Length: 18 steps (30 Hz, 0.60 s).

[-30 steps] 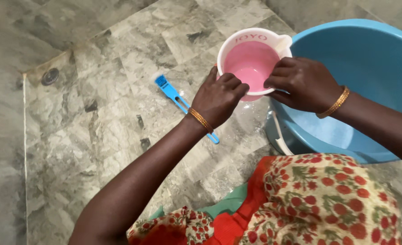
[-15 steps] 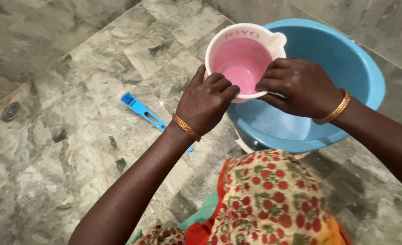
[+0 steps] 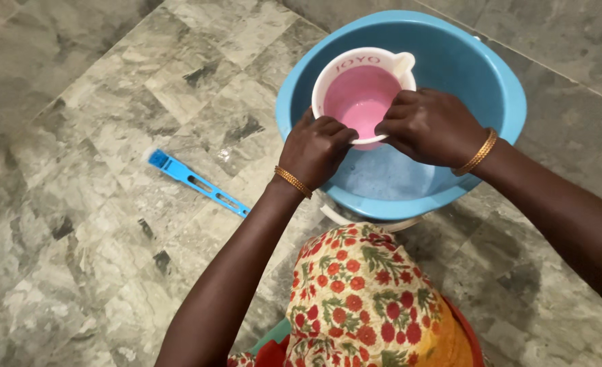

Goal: The person cleans a small pink mug using a blue brush and then rinses it in a blue bucket filled with soapy water by hand.

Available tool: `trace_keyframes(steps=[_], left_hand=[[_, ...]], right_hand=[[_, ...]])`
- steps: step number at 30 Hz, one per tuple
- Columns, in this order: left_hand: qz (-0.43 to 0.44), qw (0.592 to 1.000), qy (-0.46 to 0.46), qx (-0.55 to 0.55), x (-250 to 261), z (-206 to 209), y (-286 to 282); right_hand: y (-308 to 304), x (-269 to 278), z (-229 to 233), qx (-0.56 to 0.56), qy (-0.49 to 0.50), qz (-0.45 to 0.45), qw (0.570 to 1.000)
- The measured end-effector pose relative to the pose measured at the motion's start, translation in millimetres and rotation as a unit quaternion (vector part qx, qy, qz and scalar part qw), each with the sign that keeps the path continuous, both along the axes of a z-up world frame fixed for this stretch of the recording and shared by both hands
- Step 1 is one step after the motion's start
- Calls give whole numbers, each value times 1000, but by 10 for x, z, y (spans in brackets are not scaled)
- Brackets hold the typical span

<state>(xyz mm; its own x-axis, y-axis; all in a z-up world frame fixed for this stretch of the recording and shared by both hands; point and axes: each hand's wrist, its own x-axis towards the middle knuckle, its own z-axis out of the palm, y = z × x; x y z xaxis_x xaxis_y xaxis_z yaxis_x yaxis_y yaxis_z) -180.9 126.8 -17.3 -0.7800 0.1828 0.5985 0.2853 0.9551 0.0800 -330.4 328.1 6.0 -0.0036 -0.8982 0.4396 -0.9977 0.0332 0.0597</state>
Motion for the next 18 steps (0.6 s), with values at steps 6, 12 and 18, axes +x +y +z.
trace_keyframes(steps=[6,12,18], left_hand=[[-22,993,-115,22,-295,-246,-72],[61,955,-290,19,-738,-464,-178],[127,925,-354,51,-1023,-512,-292]], right_hand=[[26,-178,-240,42,-43,-28,998],[-197,-444,-501,142,-112,-70,981],[-497,-814,-659,216,-130,-83,964]])
